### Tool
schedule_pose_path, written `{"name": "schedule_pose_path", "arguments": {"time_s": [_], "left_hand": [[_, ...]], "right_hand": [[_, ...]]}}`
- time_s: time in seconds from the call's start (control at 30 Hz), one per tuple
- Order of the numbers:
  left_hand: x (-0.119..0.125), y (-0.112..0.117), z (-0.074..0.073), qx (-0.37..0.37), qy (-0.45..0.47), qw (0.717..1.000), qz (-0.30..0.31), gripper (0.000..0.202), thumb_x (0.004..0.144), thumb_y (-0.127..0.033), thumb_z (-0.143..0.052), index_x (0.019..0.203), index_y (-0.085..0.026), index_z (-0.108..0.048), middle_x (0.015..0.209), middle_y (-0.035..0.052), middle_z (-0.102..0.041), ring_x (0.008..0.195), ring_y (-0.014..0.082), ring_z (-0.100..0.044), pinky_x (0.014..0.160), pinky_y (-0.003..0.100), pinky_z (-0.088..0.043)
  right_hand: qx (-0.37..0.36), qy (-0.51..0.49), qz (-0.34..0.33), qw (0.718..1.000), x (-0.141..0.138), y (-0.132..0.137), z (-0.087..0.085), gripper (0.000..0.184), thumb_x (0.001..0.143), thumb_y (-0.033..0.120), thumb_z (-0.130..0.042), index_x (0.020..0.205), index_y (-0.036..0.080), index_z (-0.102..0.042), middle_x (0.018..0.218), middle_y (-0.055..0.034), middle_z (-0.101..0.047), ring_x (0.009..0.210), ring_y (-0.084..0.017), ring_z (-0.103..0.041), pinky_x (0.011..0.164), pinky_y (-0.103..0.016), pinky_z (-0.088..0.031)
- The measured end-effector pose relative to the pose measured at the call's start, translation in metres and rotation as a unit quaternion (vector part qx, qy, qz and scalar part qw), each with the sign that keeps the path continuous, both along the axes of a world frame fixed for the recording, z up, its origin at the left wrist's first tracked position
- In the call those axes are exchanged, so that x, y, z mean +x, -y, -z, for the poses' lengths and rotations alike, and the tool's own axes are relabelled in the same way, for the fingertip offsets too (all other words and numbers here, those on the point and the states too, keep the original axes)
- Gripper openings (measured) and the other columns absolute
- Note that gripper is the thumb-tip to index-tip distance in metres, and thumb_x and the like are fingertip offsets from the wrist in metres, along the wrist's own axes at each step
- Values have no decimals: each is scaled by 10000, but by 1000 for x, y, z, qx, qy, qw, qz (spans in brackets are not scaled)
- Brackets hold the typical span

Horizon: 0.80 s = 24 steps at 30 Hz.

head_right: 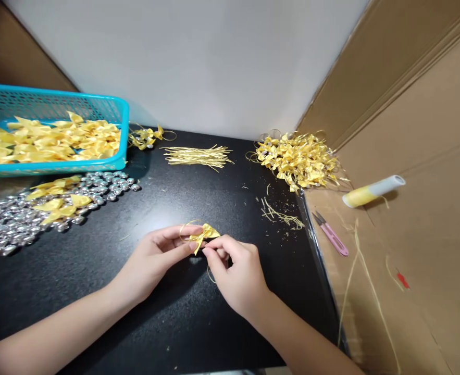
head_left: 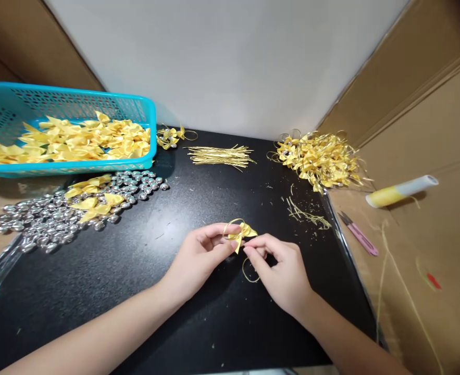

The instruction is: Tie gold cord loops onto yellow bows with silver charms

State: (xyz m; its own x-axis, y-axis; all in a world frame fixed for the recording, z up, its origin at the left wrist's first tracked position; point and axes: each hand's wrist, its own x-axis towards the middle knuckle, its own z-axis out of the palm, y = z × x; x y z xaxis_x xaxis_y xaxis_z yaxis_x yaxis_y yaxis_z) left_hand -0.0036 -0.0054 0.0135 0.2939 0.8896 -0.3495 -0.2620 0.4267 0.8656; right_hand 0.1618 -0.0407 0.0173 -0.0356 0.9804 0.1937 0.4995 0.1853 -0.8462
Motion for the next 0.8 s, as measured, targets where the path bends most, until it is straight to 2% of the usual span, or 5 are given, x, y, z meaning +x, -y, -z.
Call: {"name": "schedule_pose_path", "arguments": {"time_s": [0.2, 0.43, 0.8], "left_hand": [[1, 3, -6, 11, -41, 999, 2, 170, 697, -247, -803, 849, -176, -780, 915, 42, -795, 856, 176, -726, 772, 239, -576], [2, 2, -7, 14, -40, 999, 9, 124, 728, -240, -782, 846, -203, -796, 848, 8, -799, 783, 124, -719, 744, 169, -557], [1, 3, -3, 43, -63, 997, 15, 101, 755, -243, -760, 841, -211, -802, 847, 14, -801, 786, 132, -724, 747, 169, -557]], "right_hand": [[21, 10, 0, 1000, 0, 1, 1, 150, 843, 135, -569, 706, 165, -623, 518, 62, -469, 455, -60, -456, 495, -174, -401], [28, 10, 1, 1000, 0, 2, 1, 149, 829, 107, -565, 696, 161, -606, 524, 63, -461, 455, -55, -457, 498, -165, -400], [15, 13, -2, 1000, -1, 2, 2, 167, 826, 124, -565, 670, 160, -612, 527, 47, -488, 467, -62, -457, 504, -176, -396]]}}
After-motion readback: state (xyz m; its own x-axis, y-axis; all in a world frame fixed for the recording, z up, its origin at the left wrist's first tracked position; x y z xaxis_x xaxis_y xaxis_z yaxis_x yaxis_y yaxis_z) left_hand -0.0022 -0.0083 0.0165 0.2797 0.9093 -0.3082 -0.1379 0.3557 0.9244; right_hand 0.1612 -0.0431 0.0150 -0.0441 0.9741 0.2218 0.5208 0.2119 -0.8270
